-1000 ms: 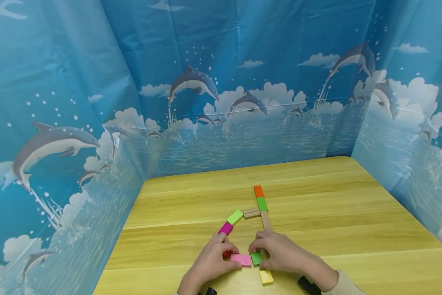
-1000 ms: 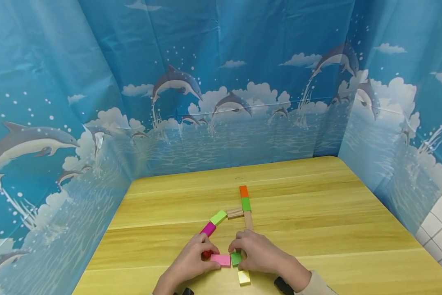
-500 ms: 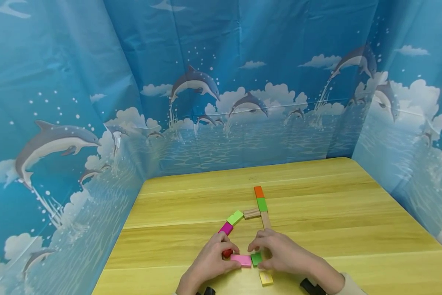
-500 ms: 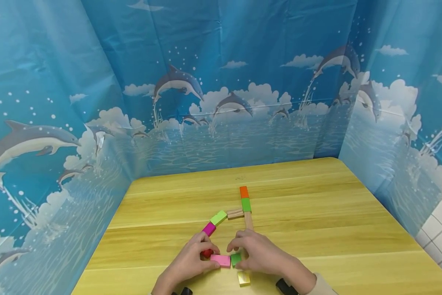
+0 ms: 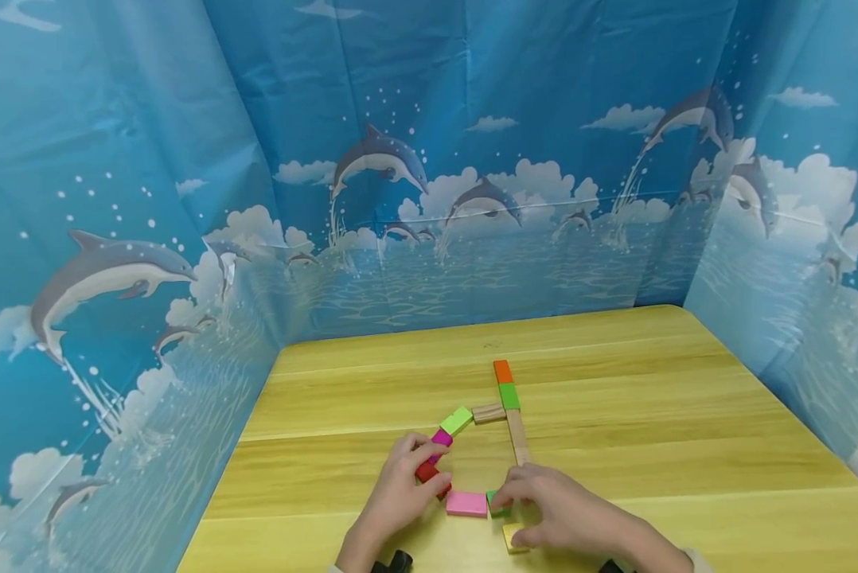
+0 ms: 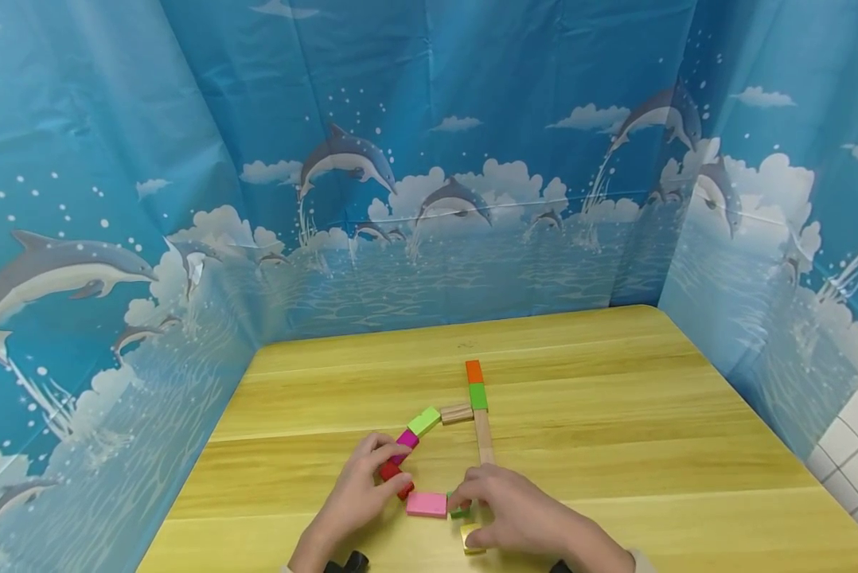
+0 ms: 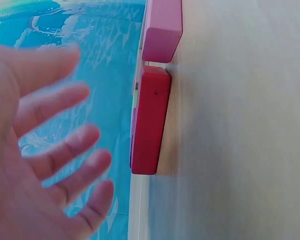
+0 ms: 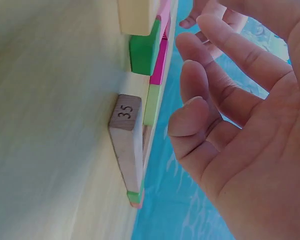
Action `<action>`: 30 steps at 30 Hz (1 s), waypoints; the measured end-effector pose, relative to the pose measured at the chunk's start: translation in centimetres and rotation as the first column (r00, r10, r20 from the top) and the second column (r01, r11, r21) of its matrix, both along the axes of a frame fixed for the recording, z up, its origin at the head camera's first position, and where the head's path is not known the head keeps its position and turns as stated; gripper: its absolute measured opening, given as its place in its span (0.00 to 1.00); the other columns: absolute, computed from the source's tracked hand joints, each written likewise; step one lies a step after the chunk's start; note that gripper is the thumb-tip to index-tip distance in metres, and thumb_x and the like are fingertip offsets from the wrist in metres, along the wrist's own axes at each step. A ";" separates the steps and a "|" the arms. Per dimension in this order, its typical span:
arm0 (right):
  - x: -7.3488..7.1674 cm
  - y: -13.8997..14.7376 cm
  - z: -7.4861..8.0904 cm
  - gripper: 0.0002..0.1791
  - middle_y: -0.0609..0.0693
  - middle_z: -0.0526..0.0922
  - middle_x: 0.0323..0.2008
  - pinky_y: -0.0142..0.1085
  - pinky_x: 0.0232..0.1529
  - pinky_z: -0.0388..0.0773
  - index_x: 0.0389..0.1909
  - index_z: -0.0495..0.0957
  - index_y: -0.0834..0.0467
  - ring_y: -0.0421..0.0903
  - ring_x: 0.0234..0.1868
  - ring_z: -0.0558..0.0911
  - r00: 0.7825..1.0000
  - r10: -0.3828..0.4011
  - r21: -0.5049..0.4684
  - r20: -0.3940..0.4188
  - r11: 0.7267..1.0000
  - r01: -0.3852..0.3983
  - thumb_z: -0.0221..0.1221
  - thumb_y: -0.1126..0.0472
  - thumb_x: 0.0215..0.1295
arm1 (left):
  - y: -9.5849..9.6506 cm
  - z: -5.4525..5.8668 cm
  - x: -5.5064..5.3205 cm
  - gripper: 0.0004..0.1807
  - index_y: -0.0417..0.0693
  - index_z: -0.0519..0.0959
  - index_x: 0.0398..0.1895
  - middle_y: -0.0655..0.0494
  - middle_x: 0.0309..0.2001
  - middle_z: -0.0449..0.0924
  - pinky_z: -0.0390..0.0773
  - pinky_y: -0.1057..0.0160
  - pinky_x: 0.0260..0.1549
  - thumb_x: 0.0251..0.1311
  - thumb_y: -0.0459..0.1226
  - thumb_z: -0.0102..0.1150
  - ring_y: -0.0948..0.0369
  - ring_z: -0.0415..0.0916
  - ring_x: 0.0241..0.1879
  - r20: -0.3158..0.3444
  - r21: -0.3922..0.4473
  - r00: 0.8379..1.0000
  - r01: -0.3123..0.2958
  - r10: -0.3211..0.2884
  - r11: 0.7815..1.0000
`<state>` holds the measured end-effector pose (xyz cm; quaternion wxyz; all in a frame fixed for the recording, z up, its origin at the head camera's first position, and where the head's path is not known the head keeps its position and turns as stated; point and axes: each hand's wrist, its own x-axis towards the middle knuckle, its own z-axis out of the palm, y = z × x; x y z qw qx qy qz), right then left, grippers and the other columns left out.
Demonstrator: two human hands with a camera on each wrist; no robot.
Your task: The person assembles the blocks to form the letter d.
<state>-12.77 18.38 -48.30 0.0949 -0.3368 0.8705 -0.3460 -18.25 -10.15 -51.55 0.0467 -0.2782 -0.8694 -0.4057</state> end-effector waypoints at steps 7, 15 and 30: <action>1.0 0.5 -0.9 0.20 0.30 0.76 0.41 0.34 0.44 0.77 0.48 0.84 0.38 0.34 0.43 0.74 0.994 0.007 0.029 -0.106 1.000 -0.004 0.75 0.50 0.53 | -0.5 -0.3 -0.4 0.21 0.48 0.81 0.59 0.52 0.48 0.75 0.76 0.61 0.39 0.64 0.25 0.59 0.59 0.72 0.43 0.009 -0.011 0.982 -0.188 0.188 0.982; 1.3 0.5 -1.0 0.20 0.29 0.75 0.41 0.32 0.40 0.77 0.46 0.84 0.38 0.33 0.40 0.73 0.994 0.009 0.067 -0.109 0.998 -0.002 0.77 0.53 0.50 | -0.4 -0.9 -0.6 0.27 0.45 0.79 0.61 0.49 0.45 0.75 0.75 0.67 0.29 0.57 0.24 0.66 0.64 0.73 0.32 0.104 0.005 0.962 -0.254 0.252 0.967; 1.4 0.2 -1.1 0.19 0.29 0.74 0.39 0.31 0.37 0.76 0.44 0.85 0.38 0.31 0.36 0.70 0.995 -0.021 0.128 -0.100 0.991 0.034 0.77 0.53 0.51 | -0.2 -0.9 -0.7 0.30 0.47 0.80 0.60 0.51 0.41 0.77 0.78 0.66 0.34 0.53 0.19 0.66 0.62 0.77 0.35 0.132 0.054 0.973 -0.197 0.188 0.979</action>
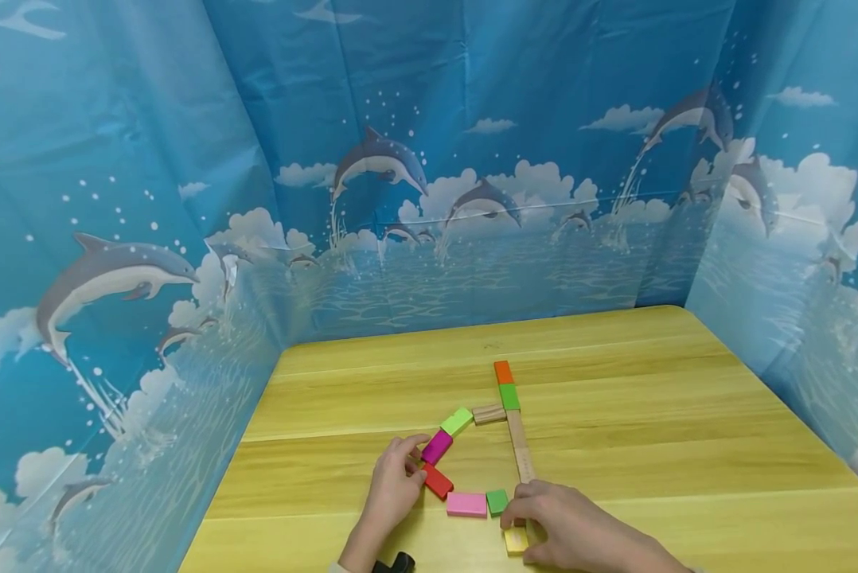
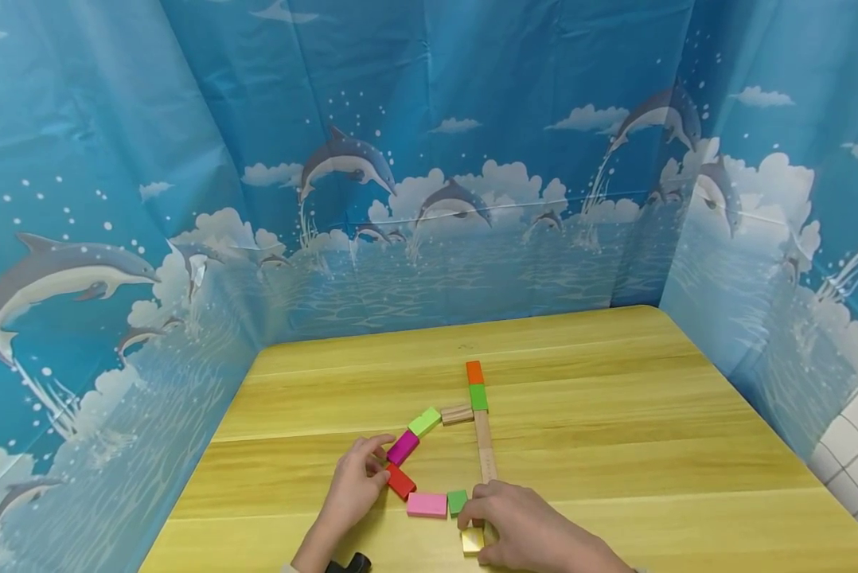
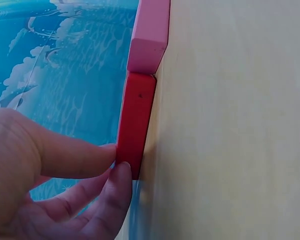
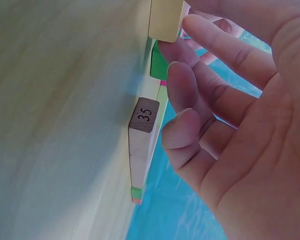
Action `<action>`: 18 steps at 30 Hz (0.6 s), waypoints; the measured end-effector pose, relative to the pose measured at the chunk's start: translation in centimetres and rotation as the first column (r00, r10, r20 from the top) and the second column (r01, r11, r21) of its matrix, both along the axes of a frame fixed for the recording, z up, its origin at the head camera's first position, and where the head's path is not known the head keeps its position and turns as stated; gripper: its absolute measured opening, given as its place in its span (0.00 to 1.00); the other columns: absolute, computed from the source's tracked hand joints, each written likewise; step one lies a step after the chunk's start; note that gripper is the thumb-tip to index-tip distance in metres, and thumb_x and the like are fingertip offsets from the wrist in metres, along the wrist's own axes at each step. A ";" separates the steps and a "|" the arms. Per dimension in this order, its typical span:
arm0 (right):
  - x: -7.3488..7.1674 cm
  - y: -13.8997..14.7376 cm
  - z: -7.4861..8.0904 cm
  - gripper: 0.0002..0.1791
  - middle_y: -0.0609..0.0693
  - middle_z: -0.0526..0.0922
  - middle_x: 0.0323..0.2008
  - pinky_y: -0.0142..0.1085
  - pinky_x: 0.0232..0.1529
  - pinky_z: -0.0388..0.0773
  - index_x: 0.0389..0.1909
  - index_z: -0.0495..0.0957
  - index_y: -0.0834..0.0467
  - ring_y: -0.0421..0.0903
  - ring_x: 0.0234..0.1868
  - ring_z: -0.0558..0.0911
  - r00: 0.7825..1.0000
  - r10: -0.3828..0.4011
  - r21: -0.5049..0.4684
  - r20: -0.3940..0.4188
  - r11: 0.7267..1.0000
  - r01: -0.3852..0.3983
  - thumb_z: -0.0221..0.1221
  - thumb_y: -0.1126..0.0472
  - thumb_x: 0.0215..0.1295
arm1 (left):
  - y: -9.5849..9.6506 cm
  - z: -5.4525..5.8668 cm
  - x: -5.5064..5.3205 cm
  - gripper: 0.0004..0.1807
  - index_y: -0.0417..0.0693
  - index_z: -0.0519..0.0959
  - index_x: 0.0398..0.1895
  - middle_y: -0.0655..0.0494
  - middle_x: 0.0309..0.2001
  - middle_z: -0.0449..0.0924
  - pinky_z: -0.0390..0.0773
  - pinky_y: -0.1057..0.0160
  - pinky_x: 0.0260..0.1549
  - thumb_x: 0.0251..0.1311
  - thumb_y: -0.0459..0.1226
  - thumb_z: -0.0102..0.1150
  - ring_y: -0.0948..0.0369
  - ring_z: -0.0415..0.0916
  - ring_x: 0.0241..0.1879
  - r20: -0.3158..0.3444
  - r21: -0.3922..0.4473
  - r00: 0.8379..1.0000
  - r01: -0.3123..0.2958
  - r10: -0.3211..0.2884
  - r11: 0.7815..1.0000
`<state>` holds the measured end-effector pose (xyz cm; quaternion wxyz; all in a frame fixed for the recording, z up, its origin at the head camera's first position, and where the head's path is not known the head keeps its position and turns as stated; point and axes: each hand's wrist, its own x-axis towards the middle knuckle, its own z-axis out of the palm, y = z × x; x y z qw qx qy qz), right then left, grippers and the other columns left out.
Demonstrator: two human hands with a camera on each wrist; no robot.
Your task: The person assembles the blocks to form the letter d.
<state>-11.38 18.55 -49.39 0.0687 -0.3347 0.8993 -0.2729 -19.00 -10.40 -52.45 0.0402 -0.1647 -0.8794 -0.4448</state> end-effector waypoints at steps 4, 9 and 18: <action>-0.2 0.0 -0.1 0.19 0.29 0.76 0.40 0.31 0.37 0.76 0.44 0.85 0.39 0.31 0.36 0.71 0.999 0.012 0.003 -0.035 1.000 -0.012 0.77 0.53 0.50 | 0.0 0.0 -0.2 0.30 0.47 0.80 0.59 0.51 0.39 0.78 0.79 0.66 0.34 0.53 0.17 0.65 0.61 0.78 0.35 0.006 0.031 1.000 0.014 -0.015 0.999; -0.4 0.0 -0.3 0.19 0.30 0.77 0.39 0.31 0.37 0.76 0.43 0.85 0.40 0.31 0.36 0.72 0.995 0.041 -0.017 -0.092 0.999 -0.043 0.77 0.56 0.49 | 0.1 0.1 -0.3 0.30 0.47 0.81 0.58 0.51 0.36 0.79 0.79 0.66 0.33 0.53 0.17 0.64 0.61 0.77 0.34 0.038 0.045 0.999 0.022 -0.024 0.999; -0.9 0.0 0.2 0.20 0.29 0.76 0.37 0.28 0.35 0.75 0.44 0.85 0.40 0.31 0.35 0.73 0.987 0.098 -0.072 -0.129 0.991 -0.108 0.74 0.60 0.49 | 0.1 0.1 -0.3 0.30 0.47 0.82 0.57 0.51 0.35 0.80 0.80 0.66 0.33 0.52 0.16 0.64 0.59 0.77 0.34 0.036 0.066 0.999 0.036 -0.038 0.997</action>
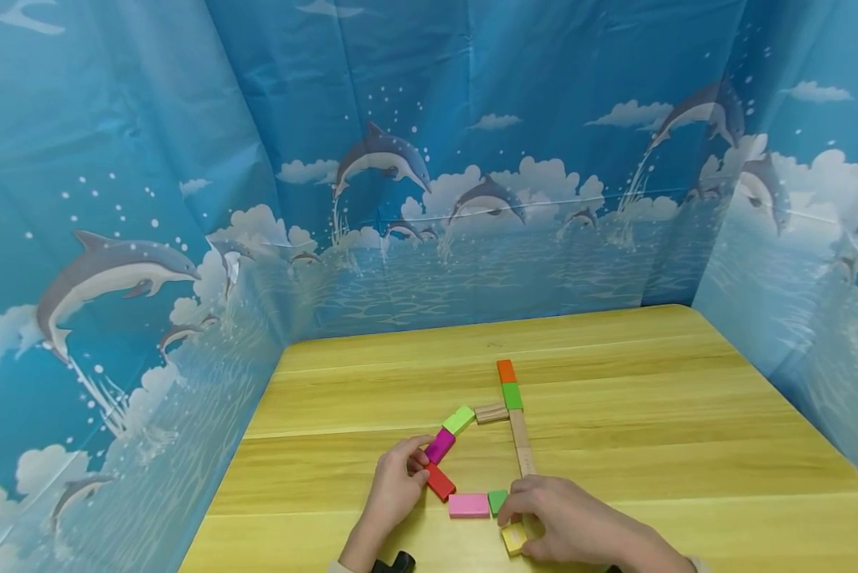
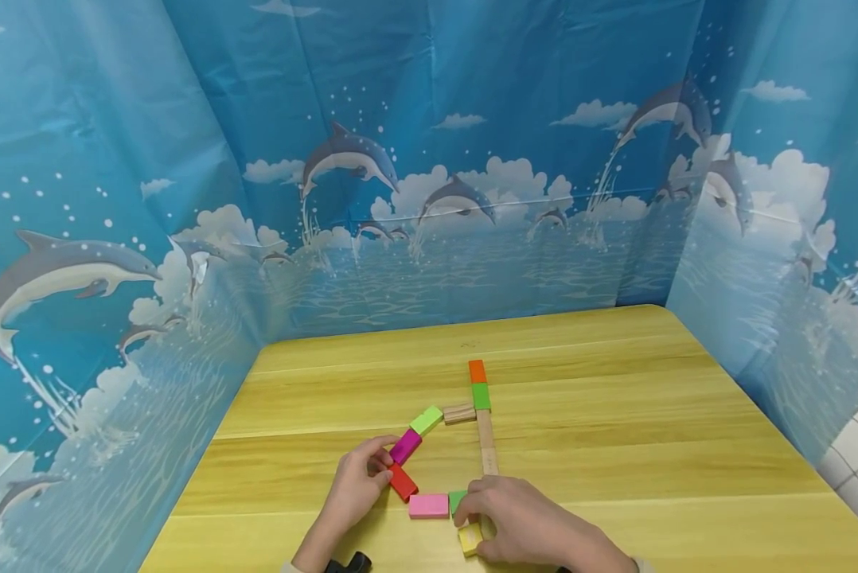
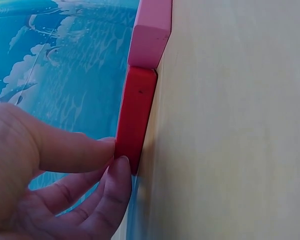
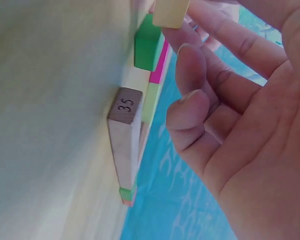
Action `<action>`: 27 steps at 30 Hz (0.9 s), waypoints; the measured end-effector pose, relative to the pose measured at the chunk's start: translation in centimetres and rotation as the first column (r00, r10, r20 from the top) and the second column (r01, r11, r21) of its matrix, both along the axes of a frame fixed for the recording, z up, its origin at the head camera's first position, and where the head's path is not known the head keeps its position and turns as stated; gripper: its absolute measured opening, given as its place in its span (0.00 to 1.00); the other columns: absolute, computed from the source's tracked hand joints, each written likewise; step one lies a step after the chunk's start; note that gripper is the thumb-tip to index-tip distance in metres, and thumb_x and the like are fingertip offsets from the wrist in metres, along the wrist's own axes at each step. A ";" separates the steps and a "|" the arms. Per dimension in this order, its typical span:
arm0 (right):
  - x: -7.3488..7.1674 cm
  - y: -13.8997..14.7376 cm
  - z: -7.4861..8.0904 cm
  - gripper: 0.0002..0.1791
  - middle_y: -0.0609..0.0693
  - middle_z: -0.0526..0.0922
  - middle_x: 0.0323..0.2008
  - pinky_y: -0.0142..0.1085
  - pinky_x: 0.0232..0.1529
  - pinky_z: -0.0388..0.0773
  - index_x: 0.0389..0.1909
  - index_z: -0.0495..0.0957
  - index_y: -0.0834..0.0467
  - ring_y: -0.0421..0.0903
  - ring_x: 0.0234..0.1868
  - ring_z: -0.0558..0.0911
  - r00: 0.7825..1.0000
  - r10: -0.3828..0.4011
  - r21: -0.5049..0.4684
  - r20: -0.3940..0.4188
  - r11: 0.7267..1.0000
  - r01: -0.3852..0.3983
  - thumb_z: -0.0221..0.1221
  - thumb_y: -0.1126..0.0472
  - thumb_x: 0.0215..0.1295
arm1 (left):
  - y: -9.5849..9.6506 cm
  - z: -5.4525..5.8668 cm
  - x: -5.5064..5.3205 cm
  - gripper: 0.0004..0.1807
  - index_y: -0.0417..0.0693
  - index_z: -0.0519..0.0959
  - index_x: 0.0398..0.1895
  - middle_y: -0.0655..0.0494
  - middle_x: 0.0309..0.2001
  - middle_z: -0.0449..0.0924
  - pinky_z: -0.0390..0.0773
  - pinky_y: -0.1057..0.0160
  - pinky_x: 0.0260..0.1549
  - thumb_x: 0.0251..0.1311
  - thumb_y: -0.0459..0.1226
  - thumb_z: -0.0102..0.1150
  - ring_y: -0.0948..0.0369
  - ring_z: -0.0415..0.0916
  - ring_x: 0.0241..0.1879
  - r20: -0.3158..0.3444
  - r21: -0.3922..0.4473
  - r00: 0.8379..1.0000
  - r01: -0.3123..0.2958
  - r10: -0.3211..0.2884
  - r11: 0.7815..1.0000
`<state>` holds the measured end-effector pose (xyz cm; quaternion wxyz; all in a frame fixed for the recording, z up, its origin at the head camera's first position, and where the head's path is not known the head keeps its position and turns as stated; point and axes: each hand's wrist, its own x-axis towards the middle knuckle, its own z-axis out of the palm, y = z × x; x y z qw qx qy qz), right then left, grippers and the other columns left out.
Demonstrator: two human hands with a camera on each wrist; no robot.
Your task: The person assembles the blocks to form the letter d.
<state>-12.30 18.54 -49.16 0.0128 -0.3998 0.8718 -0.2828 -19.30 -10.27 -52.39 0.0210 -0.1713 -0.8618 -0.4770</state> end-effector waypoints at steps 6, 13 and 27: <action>-1.2 0.5 0.7 0.20 0.31 0.77 0.39 0.28 0.33 0.75 0.45 0.83 0.38 0.34 0.34 0.74 0.994 0.013 -0.068 0.106 0.998 -0.006 0.72 0.62 0.55 | -0.1 -0.1 0.0 0.27 0.47 0.83 0.56 0.51 0.37 0.80 0.80 0.66 0.34 0.54 0.19 0.66 0.60 0.79 0.35 -0.019 -0.005 0.999 -0.028 0.028 1.000; -3.2 1.5 0.4 0.19 0.34 0.79 0.39 0.28 0.32 0.76 0.46 0.84 0.41 0.37 0.31 0.77 0.997 -0.044 -0.124 0.062 0.991 0.052 0.73 0.63 0.55 | -0.2 -0.3 -0.2 0.20 0.46 0.84 0.52 0.52 0.40 0.78 0.78 0.65 0.34 0.55 0.24 0.69 0.62 0.77 0.36 -0.053 -0.040 0.992 -0.117 0.115 0.992; -4.0 2.1 -0.4 0.21 0.33 0.78 0.38 0.31 0.34 0.74 0.46 0.85 0.42 0.36 0.33 0.74 0.991 -0.135 -0.036 0.016 0.990 0.136 0.74 0.62 0.52 | -0.2 -0.5 -0.4 0.19 0.45 0.85 0.52 0.57 0.35 0.81 0.77 0.66 0.31 0.56 0.25 0.69 0.64 0.76 0.32 -0.038 -0.072 0.996 -0.082 0.079 0.994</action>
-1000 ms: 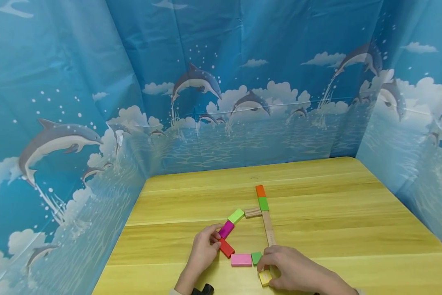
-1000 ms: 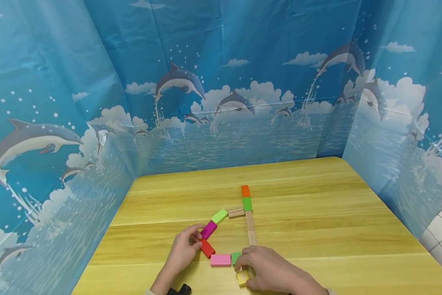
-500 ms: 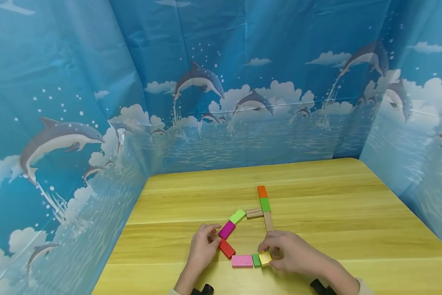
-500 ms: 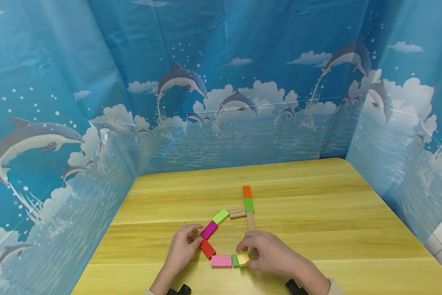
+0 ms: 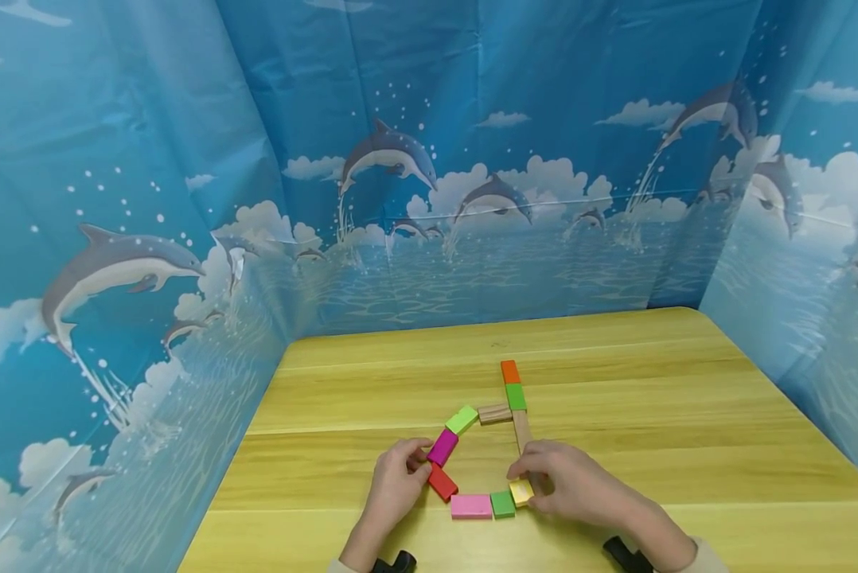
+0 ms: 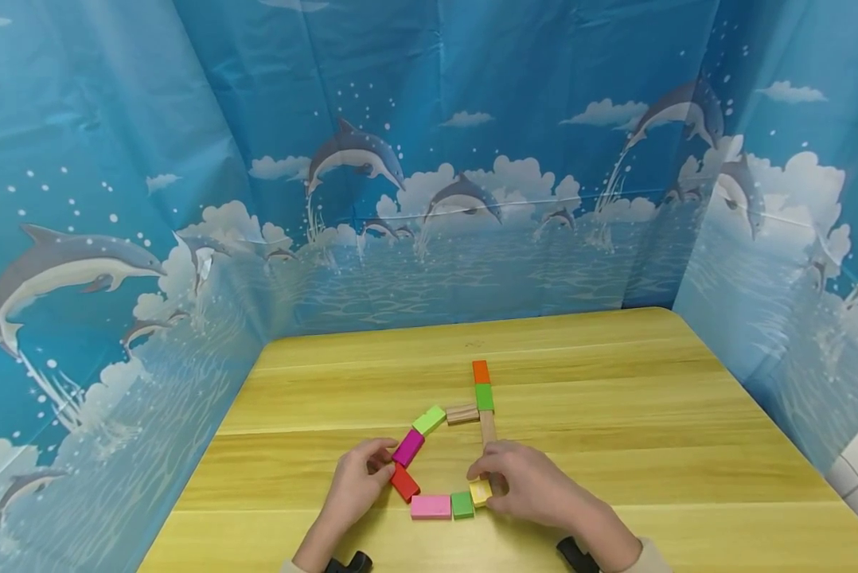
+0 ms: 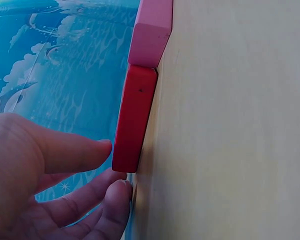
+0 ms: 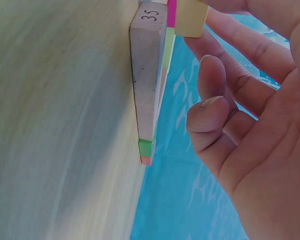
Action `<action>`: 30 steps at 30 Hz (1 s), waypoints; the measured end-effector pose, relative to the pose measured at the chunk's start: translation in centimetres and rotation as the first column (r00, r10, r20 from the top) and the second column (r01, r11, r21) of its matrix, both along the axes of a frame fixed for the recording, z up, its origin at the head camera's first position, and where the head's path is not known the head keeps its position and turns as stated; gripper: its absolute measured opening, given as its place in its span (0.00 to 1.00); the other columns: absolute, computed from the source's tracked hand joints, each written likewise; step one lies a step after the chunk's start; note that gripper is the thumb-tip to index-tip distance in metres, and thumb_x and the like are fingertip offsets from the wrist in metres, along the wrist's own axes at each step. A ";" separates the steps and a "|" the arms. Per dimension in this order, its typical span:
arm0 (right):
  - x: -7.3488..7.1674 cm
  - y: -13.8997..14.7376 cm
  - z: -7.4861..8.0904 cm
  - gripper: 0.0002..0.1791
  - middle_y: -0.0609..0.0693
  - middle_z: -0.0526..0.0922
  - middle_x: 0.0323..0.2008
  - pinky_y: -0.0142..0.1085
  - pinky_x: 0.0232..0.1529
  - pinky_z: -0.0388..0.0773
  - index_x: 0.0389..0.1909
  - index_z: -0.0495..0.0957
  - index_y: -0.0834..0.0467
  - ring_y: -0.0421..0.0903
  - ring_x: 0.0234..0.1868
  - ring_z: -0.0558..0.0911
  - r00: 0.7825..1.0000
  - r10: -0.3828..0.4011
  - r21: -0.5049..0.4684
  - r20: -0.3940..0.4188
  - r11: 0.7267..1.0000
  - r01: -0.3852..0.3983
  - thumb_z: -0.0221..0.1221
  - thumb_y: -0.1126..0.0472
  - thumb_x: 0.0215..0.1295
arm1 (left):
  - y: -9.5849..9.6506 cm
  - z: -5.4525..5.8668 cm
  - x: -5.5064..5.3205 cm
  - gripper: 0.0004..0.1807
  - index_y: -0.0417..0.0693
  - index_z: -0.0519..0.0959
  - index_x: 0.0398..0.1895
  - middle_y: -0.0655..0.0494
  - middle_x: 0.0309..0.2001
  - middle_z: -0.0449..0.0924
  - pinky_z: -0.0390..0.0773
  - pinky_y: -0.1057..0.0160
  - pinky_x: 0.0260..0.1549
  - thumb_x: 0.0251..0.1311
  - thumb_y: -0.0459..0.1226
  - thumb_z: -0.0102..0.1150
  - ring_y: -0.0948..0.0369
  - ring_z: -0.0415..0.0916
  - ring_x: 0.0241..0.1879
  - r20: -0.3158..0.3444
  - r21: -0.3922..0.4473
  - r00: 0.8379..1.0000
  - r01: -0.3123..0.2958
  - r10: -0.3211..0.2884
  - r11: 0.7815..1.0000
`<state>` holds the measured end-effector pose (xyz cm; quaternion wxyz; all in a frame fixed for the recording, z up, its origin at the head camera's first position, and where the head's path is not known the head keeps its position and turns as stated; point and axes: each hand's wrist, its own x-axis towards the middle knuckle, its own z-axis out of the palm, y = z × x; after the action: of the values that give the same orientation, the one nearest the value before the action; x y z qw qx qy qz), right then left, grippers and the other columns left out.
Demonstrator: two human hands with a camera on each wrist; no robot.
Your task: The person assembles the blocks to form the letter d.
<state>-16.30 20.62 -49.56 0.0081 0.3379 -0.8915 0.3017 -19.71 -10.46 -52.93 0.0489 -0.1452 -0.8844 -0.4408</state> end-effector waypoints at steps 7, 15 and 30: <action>0.3 -0.3 -0.1 0.19 0.34 0.77 0.36 0.30 0.34 0.72 0.45 0.85 0.43 0.36 0.33 0.74 1.000 0.008 0.016 -0.022 1.000 -0.008 0.74 0.62 0.52 | 0.1 0.0 0.1 0.20 0.45 0.84 0.52 0.56 0.36 0.81 0.75 0.67 0.29 0.56 0.25 0.69 0.64 0.74 0.31 0.008 -0.008 1.000 -0.002 0.002 1.000; 0.5 -0.6 -0.1 0.19 0.32 0.77 0.37 0.30 0.33 0.72 0.45 0.85 0.43 0.34 0.33 0.72 1.000 -0.015 0.042 -0.022 0.999 0.016 0.75 0.59 0.51 | 0.0 0.0 0.2 0.20 0.47 0.85 0.52 0.56 0.37 0.81 0.74 0.67 0.28 0.55 0.25 0.70 0.64 0.74 0.31 0.006 -0.007 1.000 -0.008 0.008 1.000; 0.5 -1.1 -0.2 0.18 0.33 0.77 0.36 0.30 0.32 0.71 0.43 0.85 0.43 0.33 0.33 0.70 0.999 -0.015 0.059 -0.034 0.998 0.017 0.74 0.60 0.51 | -0.1 -0.1 0.2 0.20 0.48 0.85 0.52 0.56 0.37 0.81 0.73 0.67 0.27 0.56 0.25 0.70 0.65 0.73 0.29 0.000 -0.012 1.000 -0.006 0.006 1.000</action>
<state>-15.80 19.49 -49.79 0.0154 0.3356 -0.9025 0.2695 -19.56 -10.55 -53.05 0.0493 -0.1429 -0.8875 -0.4354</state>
